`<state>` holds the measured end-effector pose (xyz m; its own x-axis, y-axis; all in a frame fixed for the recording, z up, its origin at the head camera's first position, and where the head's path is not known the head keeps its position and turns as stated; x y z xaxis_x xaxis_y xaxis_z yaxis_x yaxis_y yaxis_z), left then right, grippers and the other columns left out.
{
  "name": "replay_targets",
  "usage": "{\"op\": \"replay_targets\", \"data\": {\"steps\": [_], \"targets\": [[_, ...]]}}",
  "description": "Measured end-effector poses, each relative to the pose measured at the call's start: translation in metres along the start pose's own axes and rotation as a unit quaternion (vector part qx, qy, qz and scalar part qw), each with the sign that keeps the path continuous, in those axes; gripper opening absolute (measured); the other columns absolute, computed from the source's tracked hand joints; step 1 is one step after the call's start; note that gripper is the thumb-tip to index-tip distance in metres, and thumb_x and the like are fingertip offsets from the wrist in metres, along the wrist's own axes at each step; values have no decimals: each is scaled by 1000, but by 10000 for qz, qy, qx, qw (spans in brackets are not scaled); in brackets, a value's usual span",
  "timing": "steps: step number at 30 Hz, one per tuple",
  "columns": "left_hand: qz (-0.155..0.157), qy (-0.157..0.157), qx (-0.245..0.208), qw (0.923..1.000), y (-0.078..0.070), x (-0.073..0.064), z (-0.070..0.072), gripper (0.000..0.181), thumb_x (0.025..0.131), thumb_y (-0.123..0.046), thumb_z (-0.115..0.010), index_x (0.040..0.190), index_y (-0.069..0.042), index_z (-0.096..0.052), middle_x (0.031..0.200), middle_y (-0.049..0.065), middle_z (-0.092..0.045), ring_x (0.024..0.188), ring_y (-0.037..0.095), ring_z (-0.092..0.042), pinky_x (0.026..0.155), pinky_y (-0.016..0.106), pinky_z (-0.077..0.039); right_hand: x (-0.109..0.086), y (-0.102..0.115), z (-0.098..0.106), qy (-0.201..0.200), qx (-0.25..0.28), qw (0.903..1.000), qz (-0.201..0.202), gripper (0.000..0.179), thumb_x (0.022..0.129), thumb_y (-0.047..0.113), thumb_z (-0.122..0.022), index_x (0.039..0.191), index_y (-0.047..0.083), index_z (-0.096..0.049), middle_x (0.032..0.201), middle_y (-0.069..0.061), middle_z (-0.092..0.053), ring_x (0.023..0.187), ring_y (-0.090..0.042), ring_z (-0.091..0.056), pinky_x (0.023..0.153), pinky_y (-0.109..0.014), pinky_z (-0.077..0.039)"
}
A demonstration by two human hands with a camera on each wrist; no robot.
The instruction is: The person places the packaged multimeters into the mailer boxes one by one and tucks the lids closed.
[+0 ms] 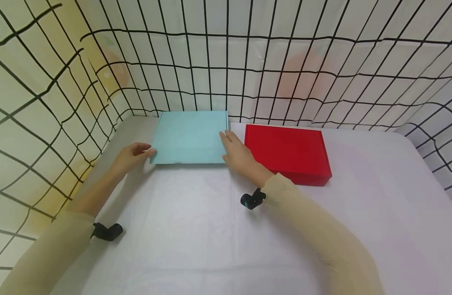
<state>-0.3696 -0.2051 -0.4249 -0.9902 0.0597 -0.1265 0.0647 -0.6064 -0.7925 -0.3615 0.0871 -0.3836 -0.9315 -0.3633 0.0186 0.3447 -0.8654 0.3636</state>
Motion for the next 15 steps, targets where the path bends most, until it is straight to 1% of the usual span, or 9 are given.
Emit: {"op": "replay_targets", "data": {"steps": [2,3,6,9,11,12,15], "targets": [[107,105,-357,9992,-3,7,-2,69,87,-54,-53,135,-5,-44,134,15,-47,123,31,-44,101,44,-38,3,3,-1,243,-222,9991,281,69,87,12,-62,145,2,-25,150,-15,-24,139,-29,-19,103,-44,-35],[203,136,-543,9982,-3,11,-4,70,88,-53,-51,137,-4,-41,136,15,-45,124,30,-43,102,42,-37,5,4,-3,378,-337,9979,393,68,88,13,-61,145,3,-25,151,-14,-23,140,-28,-17,105,-44,-32],[514,260,-1227,9908,-6,18,-10,67,92,-44,-50,142,-3,-33,141,18,-39,128,30,-41,104,37,-36,7,2,-10,683,-571,9948,486,67,89,16,-61,144,2,-26,151,-13,-24,140,-28,-17,109,-44,-26],[680,313,-1656,9833,-4,24,-16,65,94,-36,-51,144,-2,-28,144,19,-35,130,28,-38,105,34,-34,8,1,-14,815,-708,9930,476,67,88,17,-62,144,2,-27,150,-13,-25,139,-28,-20,109,-43,-25],[716,325,-1801,9805,-2,26,-18,65,93,-34,-52,144,-3,-27,144,19,-34,131,27,-37,105,34,-34,7,2,-14,866,-745,9923,481,68,88,16,-63,144,2,-27,150,-14,-26,139,-29,-21,108,-43,-26],[703,301,-1796,9808,3,29,-20,66,93,-35,-53,144,-3,-27,144,18,-35,130,26,-39,104,33,-35,8,2,-14,896,-766,9917,520,69,87,16,-64,144,1,-28,149,-15,-27,138,-30,-22,108,-43,-27],[656,330,-1775,9814,4,32,-22,66,93,-34,-53,144,-2,-26,143,19,-35,129,27,-40,104,33,-36,7,3,-11,953,-744,9905,652,69,86,15,-65,142,0,-30,148,-16,-29,137,-30,-25,107,-43,-28]]}}
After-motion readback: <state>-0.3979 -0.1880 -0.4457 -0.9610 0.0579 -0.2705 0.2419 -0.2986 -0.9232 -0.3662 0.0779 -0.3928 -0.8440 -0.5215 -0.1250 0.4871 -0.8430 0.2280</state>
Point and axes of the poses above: each hand's wrist, its own x-axis towards the middle knuckle, its own z-axis out of the back of the hand, y = z × x, the point moved 10 cm from there along x, towards the middle knuckle
